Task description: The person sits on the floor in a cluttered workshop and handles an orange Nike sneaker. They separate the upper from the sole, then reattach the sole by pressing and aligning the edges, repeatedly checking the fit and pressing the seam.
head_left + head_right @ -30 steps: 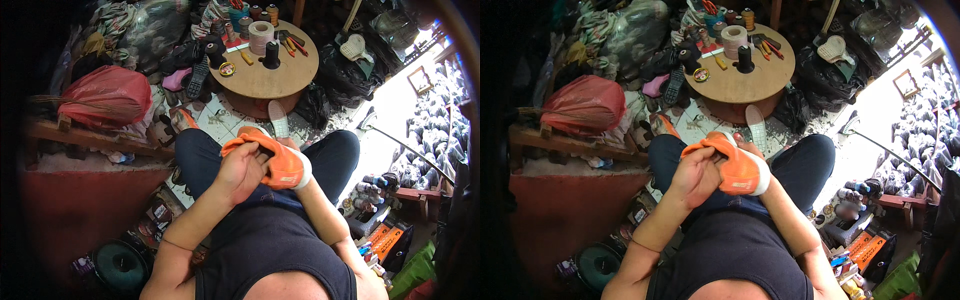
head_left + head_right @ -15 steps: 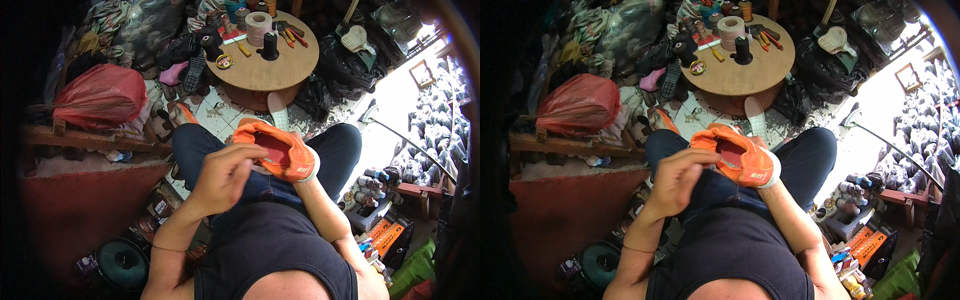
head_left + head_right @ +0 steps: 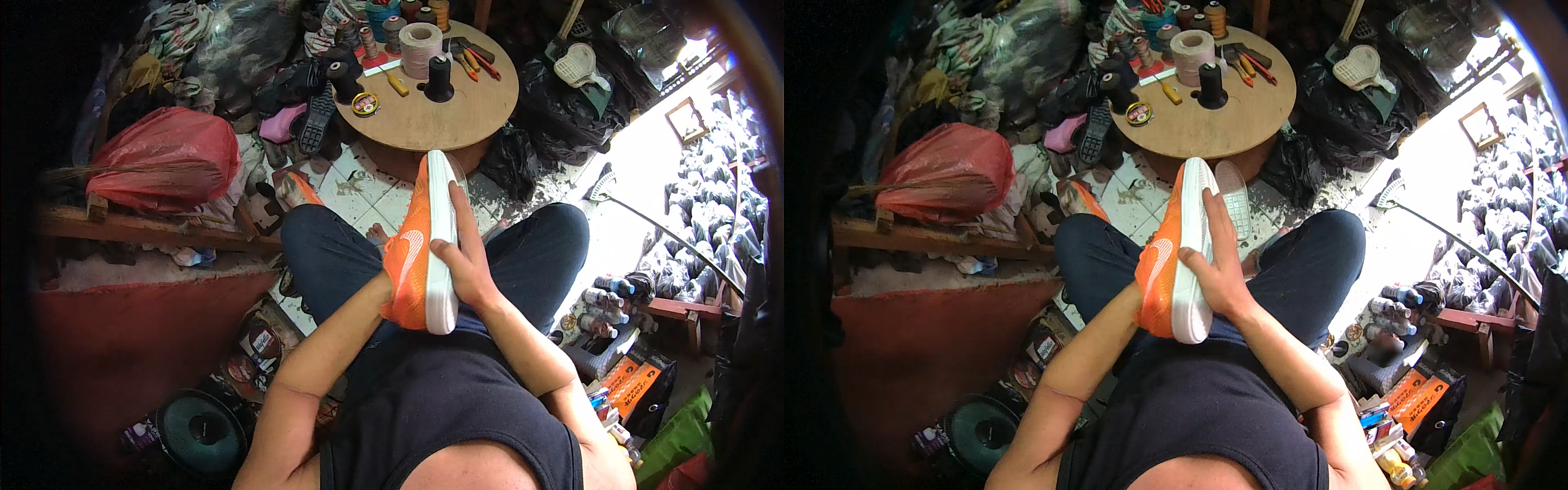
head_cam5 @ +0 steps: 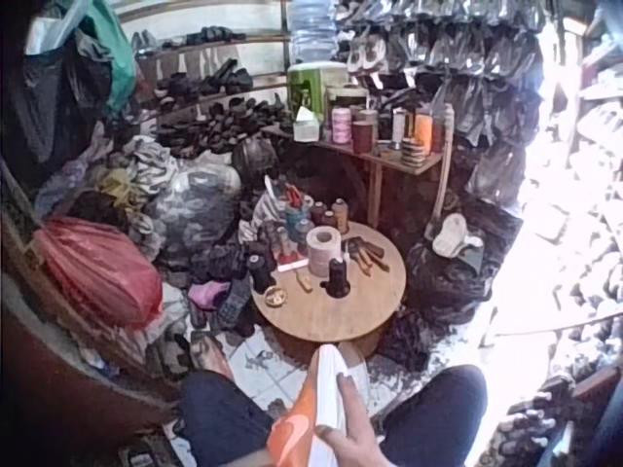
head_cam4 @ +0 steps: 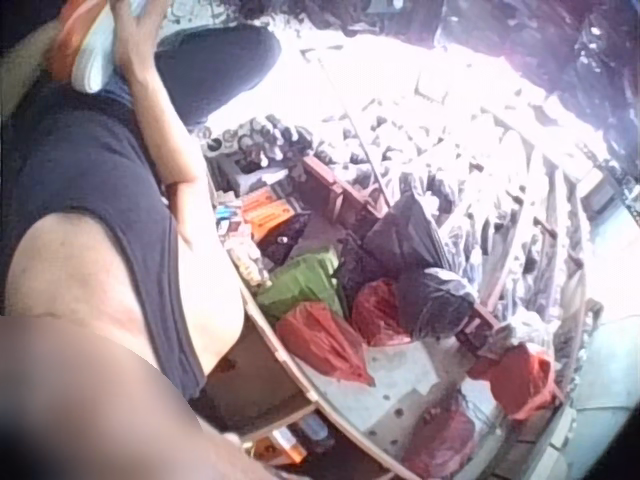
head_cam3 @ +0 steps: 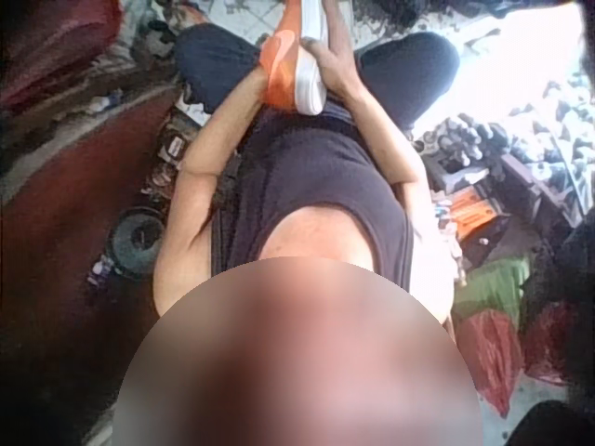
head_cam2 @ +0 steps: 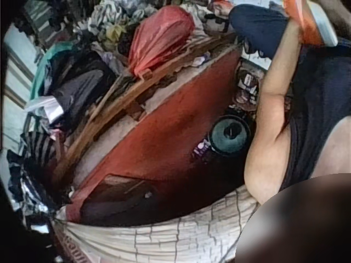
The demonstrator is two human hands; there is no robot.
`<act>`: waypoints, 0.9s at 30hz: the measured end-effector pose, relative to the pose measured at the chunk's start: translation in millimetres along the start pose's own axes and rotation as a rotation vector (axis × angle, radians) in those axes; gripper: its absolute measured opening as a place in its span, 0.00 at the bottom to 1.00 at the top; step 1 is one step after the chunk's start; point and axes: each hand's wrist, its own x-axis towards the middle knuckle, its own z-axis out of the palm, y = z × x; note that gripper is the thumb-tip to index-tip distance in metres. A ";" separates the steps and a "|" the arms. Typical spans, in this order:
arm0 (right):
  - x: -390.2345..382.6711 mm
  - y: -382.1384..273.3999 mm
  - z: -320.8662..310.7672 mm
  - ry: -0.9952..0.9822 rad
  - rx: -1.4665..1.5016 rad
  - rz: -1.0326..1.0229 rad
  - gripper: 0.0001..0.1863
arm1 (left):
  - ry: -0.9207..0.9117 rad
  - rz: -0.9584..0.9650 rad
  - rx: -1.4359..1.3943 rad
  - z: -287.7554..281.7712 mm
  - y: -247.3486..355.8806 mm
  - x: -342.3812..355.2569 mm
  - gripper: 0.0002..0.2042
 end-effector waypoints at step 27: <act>-24.9 -96.6 -4.4 -0.072 0.908 -0.142 0.65 | -0.262 0.126 0.288 43.1 35.1 -50.7 0.34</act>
